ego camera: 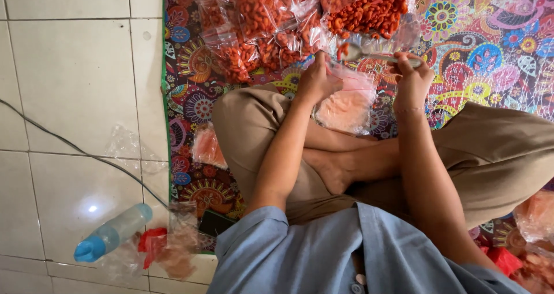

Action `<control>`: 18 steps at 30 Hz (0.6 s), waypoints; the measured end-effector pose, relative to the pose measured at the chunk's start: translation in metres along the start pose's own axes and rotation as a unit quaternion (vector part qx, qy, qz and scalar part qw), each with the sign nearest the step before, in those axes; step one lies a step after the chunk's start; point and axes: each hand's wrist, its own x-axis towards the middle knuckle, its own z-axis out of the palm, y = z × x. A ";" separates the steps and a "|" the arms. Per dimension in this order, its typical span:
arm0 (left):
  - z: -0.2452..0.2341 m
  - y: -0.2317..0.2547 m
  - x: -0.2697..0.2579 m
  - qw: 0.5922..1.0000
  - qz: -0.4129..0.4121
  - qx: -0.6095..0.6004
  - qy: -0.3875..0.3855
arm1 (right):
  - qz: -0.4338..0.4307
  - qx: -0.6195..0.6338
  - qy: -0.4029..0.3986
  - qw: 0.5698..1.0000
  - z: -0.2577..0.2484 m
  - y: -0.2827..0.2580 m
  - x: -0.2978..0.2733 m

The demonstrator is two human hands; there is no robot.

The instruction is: Packaging small red snacks into plastic bags using a spoon while sitting on the floor.

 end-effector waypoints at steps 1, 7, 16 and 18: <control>-0.003 0.002 -0.001 1.000 -0.016 -0.006 -0.006 | -0.054 -0.029 -0.024 0.998 -0.002 -0.005 -0.008; 0.010 0.001 -0.005 0.997 0.030 -0.041 0.056 | -0.377 -0.186 -0.128 0.898 0.020 -0.032 -0.062; 0.016 -0.005 0.000 0.993 0.101 -0.031 0.047 | -0.387 -0.114 0.057 0.913 0.030 0.011 0.011; 0.017 -0.001 -0.005 0.994 0.097 -0.020 0.053 | -0.445 -0.182 0.048 0.875 0.044 0.022 0.042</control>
